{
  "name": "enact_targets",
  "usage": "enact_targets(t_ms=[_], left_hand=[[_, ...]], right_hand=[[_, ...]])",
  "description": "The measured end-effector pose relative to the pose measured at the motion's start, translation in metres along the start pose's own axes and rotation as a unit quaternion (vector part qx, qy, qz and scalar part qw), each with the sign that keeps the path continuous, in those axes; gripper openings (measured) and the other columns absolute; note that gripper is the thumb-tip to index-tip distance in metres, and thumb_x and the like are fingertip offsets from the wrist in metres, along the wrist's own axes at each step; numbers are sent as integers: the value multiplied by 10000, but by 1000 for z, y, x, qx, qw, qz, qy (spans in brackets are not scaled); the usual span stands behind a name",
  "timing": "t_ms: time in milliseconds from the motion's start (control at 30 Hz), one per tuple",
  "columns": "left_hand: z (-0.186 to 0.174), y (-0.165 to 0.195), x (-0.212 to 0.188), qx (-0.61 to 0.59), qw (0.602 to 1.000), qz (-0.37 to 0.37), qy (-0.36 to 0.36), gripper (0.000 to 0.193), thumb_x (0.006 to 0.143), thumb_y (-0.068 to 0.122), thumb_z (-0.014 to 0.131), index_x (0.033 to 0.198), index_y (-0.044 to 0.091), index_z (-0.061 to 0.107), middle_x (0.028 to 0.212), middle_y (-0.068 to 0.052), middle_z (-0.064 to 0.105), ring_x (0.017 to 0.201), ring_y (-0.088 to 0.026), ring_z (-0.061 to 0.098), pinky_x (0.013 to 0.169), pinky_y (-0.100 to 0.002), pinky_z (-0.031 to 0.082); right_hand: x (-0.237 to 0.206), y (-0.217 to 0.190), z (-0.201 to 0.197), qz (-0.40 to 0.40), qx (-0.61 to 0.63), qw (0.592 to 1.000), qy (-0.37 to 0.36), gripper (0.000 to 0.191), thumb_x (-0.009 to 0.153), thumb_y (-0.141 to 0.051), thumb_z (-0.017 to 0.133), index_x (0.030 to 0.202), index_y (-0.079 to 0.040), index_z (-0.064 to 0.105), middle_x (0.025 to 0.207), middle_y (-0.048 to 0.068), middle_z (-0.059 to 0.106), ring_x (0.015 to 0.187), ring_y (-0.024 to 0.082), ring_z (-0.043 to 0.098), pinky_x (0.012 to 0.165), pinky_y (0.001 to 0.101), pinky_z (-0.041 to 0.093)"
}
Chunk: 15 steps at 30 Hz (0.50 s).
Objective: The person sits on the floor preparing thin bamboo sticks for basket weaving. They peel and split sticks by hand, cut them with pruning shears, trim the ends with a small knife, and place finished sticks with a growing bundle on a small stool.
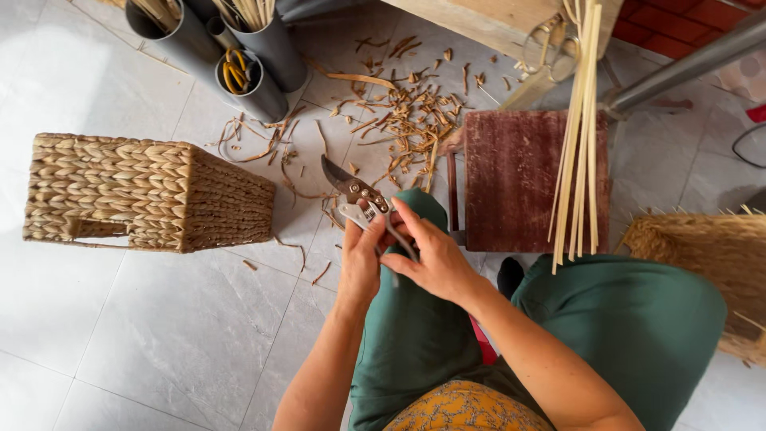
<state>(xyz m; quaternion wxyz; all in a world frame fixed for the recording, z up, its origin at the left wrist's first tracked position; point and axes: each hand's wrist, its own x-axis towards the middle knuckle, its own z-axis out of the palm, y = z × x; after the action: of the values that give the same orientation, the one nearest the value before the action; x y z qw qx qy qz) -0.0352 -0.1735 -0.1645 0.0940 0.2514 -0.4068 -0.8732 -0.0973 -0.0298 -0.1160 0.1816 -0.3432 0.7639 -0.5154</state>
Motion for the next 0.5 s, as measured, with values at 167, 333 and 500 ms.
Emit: enact_targets(t_ms=[167,333,500], left_hand=[[-39,11,67,-56,996,-56,51,302,977,130,518,1272,104,460,990,-177,718,771,-280,728,674,-414,614],[-98,31,160,-17,995,-77,63,211,992,57,560,1177,-6,480,1049,-190,733,798,-266,725,732,-400,619],[-142,70,234,17,994,-73,85,173,958,44,554,1112,-36,551,1004,-184,735,808,-240,729,748,-380,627]], right_hand=[[22,78,-32,78,-47,989,118,430,1026,-207,727,1440,-155,626,1263,89,745,1122,222,716,939,352,583],[34,154,-42,60,-356,917,169,619,913,-288,789,1457,-117,549,1513,145,469,1391,388,444,1108,521,369],[27,177,-36,73,-409,898,146,619,888,-308,797,1439,-144,566,1614,116,390,1487,376,361,1193,543,286]])
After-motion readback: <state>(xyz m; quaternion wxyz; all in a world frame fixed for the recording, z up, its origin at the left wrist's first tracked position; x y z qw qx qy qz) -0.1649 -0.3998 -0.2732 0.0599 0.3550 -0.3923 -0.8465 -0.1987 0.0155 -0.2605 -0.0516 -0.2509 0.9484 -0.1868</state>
